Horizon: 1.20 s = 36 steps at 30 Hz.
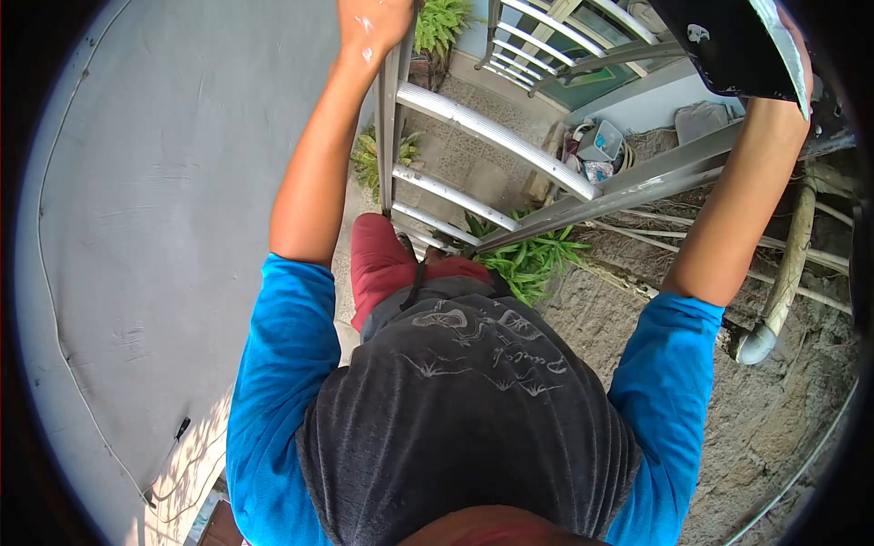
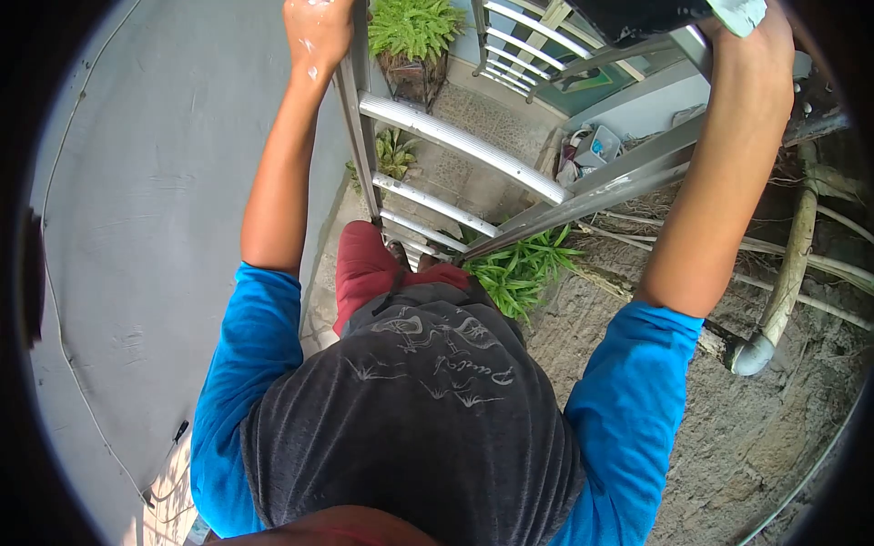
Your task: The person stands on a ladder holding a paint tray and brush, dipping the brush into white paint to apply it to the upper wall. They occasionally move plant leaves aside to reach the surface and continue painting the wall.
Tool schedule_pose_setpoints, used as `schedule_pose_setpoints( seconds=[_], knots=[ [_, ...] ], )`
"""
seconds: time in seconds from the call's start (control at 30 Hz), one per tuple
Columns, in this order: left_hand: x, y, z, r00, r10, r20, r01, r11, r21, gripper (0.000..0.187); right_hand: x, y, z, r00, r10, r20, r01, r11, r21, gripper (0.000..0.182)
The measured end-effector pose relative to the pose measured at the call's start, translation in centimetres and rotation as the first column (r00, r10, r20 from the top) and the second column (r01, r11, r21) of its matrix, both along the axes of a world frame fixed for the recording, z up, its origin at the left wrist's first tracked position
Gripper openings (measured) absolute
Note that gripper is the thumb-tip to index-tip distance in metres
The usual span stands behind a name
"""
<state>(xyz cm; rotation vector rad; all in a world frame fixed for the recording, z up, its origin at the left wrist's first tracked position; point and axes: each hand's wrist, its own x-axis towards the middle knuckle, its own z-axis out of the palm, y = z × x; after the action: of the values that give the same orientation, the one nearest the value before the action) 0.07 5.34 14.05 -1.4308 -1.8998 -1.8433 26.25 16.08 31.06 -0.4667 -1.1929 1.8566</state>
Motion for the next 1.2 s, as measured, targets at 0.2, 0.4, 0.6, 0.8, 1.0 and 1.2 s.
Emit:
schedule_pose_setpoints(
  seconds=[0.2, 0.4, 0.6, 0.8, 1.0, 1.2],
  knots=[
    [0.3, -0.1, 0.1, 0.997, -0.023, 0.072, 0.025, 0.999, -0.027, 0.040, 5.3, 8.1, -2.3, 0.974, -0.219, -0.065, 0.228, 0.937, 0.263, 0.023],
    [0.5, -0.3, 0.3, 0.986, -0.049, 0.156, 0.055, 0.998, -0.035, 0.038, 4.8, 6.2, -3.2, 0.968, -0.231, -0.096, 0.250, 0.910, 0.332, 0.024],
    [0.4, -0.4, 0.1, 0.988, -0.036, 0.153, 0.044, 0.998, -0.047, 0.038, 3.9, 7.1, -2.5, 0.883, -0.466, -0.050, 0.464, 0.852, 0.244, 0.030],
    [0.3, -0.3, 0.0, 0.992, -0.005, 0.124, 0.013, 0.998, -0.064, 0.042, 3.2, 4.5, -2.2, 0.959, -0.284, 0.002, 0.281, 0.948, 0.149, 0.047],
    [0.2, -0.1, -0.6, 0.968, -0.075, 0.239, 0.081, 0.997, -0.017, 0.042, 2.6, 5.9, -2.1, 0.927, -0.367, -0.074, 0.369, 0.929, 0.030, 0.047],
    [0.3, -0.4, -0.1, 0.969, -0.116, 0.219, 0.121, 0.993, -0.010, 0.040, 3.9, 6.8, -2.2, 0.963, -0.244, -0.111, 0.237, 0.969, -0.076, 0.041]
  ],
)
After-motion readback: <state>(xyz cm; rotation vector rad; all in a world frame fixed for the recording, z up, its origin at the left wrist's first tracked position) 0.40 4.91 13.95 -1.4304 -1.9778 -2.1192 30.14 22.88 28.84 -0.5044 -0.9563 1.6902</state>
